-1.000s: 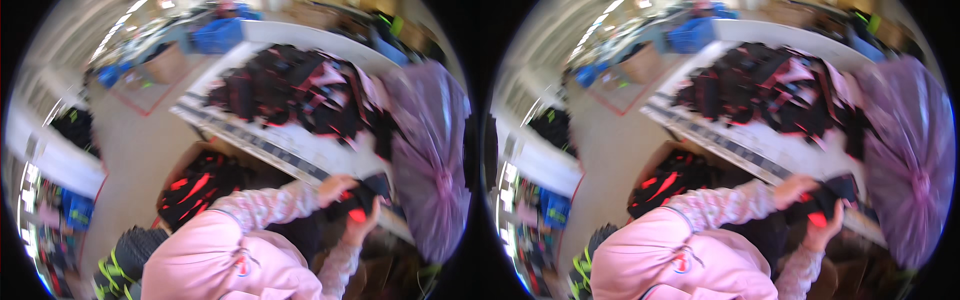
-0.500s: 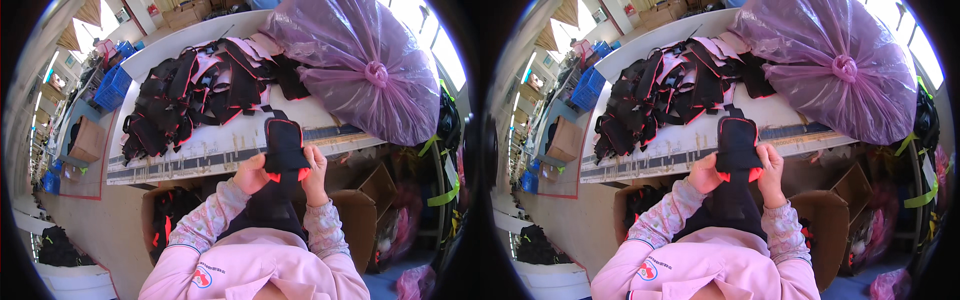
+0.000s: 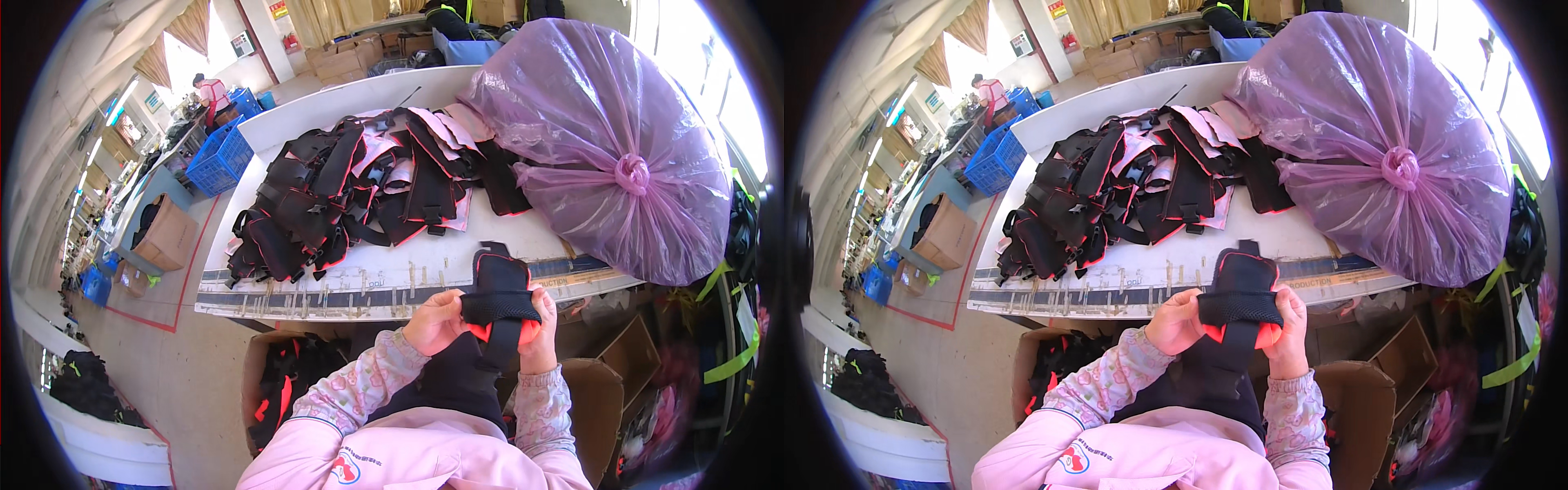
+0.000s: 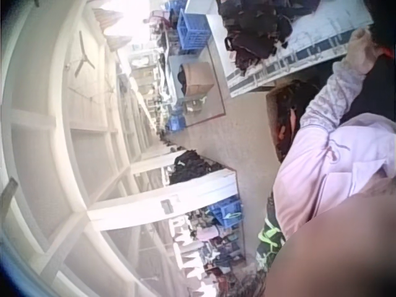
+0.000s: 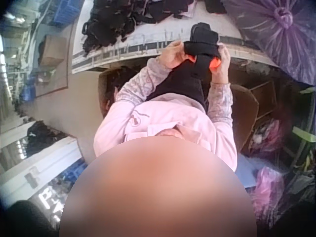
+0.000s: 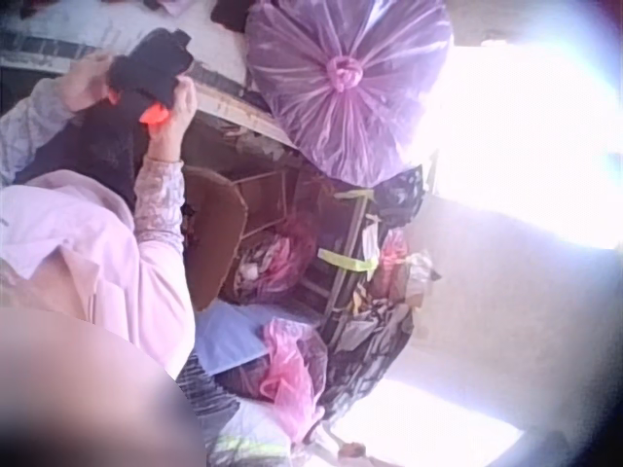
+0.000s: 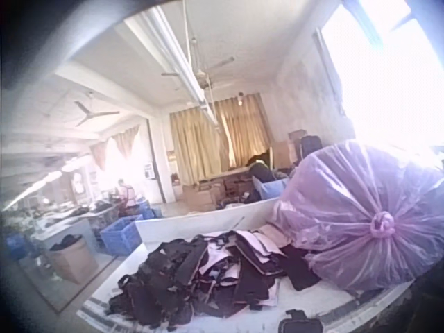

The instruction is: The person is inspecting and folding life jacket components at a factory workstation.

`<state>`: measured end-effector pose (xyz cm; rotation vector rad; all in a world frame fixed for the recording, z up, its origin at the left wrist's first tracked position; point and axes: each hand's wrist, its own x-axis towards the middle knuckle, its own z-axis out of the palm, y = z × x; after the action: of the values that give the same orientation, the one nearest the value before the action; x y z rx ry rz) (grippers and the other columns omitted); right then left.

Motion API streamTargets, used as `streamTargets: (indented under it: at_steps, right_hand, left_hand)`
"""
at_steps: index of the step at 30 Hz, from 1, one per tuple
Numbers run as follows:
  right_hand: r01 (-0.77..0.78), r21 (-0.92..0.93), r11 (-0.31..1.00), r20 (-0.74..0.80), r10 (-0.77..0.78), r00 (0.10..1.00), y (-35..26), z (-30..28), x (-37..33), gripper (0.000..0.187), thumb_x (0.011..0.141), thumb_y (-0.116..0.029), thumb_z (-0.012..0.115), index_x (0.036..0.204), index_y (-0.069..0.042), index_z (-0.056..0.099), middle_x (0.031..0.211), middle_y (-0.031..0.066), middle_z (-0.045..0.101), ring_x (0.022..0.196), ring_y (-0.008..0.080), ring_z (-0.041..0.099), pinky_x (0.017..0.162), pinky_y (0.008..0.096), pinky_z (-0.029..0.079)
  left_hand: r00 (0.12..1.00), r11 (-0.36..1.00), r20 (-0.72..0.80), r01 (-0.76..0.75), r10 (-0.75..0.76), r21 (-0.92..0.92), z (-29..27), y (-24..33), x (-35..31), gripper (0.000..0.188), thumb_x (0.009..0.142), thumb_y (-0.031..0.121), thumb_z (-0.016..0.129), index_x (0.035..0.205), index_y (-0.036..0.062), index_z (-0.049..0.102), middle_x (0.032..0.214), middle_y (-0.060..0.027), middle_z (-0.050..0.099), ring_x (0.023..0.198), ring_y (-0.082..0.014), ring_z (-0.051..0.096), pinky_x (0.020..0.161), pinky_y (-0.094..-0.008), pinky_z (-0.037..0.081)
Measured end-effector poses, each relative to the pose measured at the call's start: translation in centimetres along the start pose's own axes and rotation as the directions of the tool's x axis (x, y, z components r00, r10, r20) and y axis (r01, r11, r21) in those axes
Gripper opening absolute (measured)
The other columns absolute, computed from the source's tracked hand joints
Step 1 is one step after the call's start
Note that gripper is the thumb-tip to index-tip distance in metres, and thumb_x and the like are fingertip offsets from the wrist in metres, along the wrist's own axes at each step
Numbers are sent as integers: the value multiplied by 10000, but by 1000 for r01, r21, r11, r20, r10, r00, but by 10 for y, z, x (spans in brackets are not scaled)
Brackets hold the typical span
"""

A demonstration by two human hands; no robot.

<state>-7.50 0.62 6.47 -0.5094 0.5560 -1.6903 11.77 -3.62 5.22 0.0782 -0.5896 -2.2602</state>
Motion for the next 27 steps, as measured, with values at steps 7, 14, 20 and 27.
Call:
streamTargets:
  at_steps: [7,14,20,27]
  right_hand:
    - [-44,-6,999,-88,44,995,-8,22,-3,225,941,-268,512,898,-54,565,898,45,607,813,132,599,730,277,488]
    - [-160,-191,968,-97,144,985,27,-4,7,463,969,-435,363,1130,-32,524,1066,67,573,942,147,561,854,296,438]
    - [-311,-262,914,-126,287,949,27,20,-20,422,946,-367,481,1204,-33,477,899,92,627,759,204,625,765,321,498]
    - [218,-700,680,67,-241,968,39,22,-15,612,793,-123,712,1287,9,376,1034,157,610,918,169,612,806,302,484]
  left_hand:
    - [997,994,-58,64,-59,91,13,10,4,163,898,154,566,1006,40,608,933,-63,657,880,-168,618,837,-304,460]
    - [931,899,-109,-300,350,319,18,7,25,211,969,185,450,1011,18,572,1016,-68,616,958,-171,572,888,-312,423]
    - [802,47,163,-232,575,972,-15,4,25,121,926,150,528,939,32,550,897,-61,544,851,-194,530,807,-299,400]
    - [972,303,-100,31,213,952,-19,23,31,308,969,266,460,1119,16,559,1024,-48,579,941,-141,563,818,-270,439]
